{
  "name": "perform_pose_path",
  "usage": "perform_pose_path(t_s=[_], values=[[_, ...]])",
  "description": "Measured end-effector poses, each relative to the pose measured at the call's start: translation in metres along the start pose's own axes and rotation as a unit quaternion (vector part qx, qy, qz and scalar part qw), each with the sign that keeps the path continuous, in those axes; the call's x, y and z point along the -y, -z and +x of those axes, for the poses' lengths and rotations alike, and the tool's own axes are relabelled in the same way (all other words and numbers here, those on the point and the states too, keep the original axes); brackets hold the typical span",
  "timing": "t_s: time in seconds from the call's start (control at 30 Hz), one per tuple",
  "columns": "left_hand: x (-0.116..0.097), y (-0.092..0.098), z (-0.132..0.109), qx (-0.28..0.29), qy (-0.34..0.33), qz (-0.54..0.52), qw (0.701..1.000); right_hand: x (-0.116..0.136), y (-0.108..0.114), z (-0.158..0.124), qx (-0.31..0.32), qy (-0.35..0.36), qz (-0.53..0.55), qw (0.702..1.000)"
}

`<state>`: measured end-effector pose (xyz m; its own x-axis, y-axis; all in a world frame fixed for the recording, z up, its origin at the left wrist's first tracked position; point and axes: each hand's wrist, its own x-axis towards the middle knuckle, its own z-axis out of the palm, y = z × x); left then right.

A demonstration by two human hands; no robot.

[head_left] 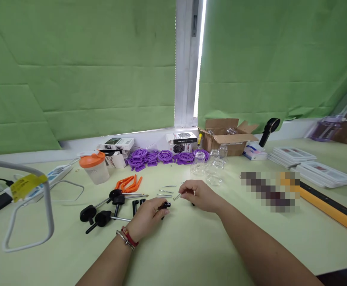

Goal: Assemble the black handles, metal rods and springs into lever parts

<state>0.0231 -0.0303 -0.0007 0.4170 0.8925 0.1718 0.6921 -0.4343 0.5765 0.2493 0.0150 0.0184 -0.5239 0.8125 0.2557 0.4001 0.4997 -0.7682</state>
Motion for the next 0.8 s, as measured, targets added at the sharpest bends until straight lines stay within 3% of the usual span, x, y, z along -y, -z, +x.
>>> perform_pose_path(t_s=[0.2, 0.57, 0.8], values=[[-0.001, 0.000, 0.000, 0.012, -0.028, -0.005, 1.000, 0.022, -0.012, -0.001, -0.006, 0.074, -0.031, 0.997], [0.000, 0.000, -0.001, 0.036, -0.050, -0.001, 0.998, 0.018, -0.022, -0.003, 0.001, 0.036, 0.005, 0.999], [0.003, -0.003, 0.001, 0.022, -0.046, -0.018, 0.999, 0.010, -0.034, 0.001, -0.014, -0.011, 0.056, 0.998]])
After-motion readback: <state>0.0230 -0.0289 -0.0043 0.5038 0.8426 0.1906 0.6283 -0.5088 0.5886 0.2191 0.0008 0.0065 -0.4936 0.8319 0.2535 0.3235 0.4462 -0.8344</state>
